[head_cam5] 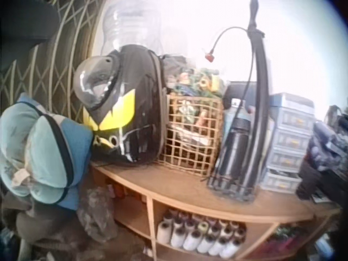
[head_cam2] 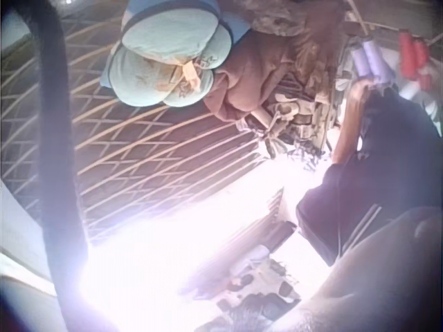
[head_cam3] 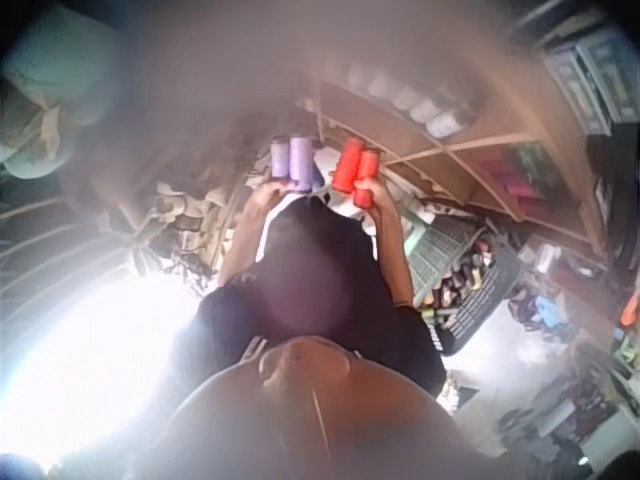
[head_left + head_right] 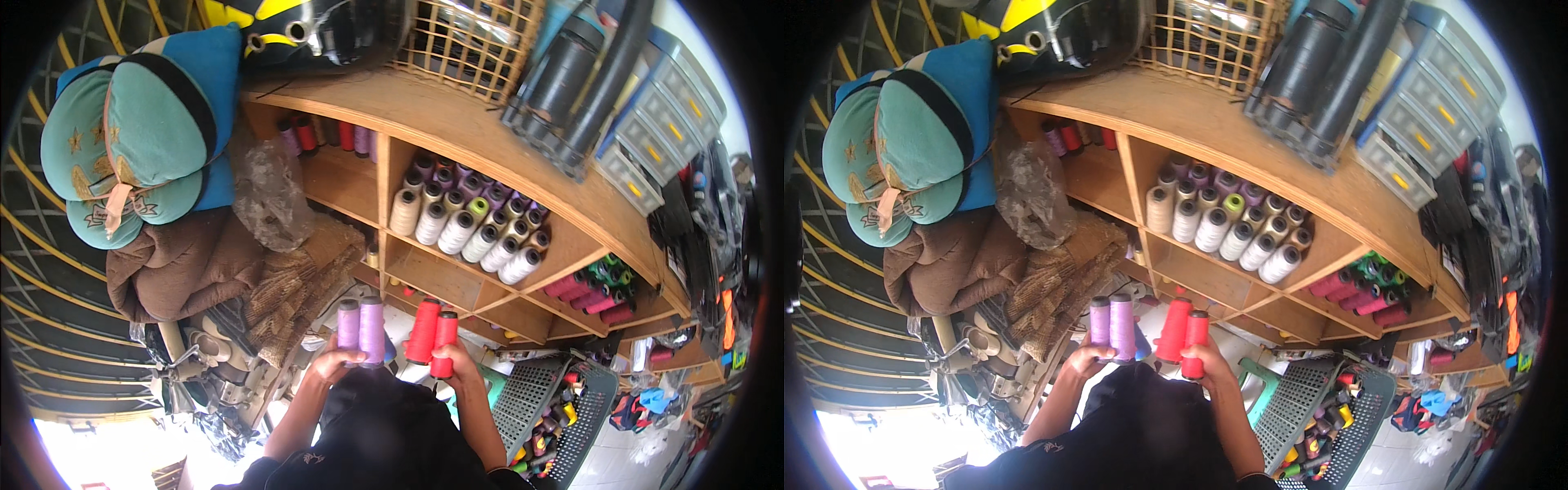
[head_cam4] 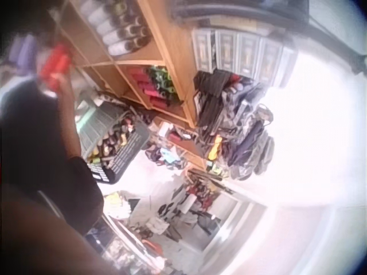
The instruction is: The person repeatedly picks up thread spools from a black plastic basket and places them onto a wooden shelf. They handle spools one at a time, moving them from the basket to the shelf and occasionally adjusting their positions.
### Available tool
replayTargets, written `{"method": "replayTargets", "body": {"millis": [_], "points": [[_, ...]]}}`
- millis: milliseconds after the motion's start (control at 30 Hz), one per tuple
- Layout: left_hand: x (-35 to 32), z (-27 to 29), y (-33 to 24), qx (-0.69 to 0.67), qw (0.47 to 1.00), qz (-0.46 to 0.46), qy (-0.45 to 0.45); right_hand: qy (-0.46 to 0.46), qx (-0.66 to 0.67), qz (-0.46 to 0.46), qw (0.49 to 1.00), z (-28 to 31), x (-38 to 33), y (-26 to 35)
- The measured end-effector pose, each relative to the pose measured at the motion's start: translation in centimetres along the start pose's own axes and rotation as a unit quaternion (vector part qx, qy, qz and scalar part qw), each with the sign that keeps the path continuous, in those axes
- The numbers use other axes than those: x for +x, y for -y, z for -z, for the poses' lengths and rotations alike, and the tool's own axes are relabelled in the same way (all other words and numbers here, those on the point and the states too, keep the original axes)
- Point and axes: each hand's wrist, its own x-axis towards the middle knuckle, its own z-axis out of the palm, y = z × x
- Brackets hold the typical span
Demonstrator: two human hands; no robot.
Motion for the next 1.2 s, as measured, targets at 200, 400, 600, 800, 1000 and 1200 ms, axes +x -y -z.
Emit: {"method": "replayTargets", "body": {"millis": [200,400,600,800,1000,1200], "points": [[-3.9,3.0,-3.3,0.052,0.991,-0.083,-0.089,-0.030,-0.096,0.035,0.994,-5.5,6.9,-2.4],[-1.1,1.5,-11.0,0.141,0.964,-0.190,-0.123,-0.036,-0.294,0.179,0.938,-9.8,17.4,-1.4],[1.6,3.2,-14.4,0.187,0.945,-0.231,-0.139,-0.104,-0.380,0.368,0.842,-15.2,28.1,1.6],[0.6,3.8,-13.5,0.178,0.950,-0.193,-0.170,-0.234,-0.463,0.415,0.747,-16.8,38.0,3.4],[-0.4,4.0,-13.1,0.148,0.955,-0.198,-0.166,-0.328,-0.516,0.470,0.637,-17.4,42.4,3.7],[-0.5,4.3,-13.4,0.155,0.955,-0.196,-0.160,-0.300,-0.542,0.476,0.624,-17.2,44.5,3.5]]}}
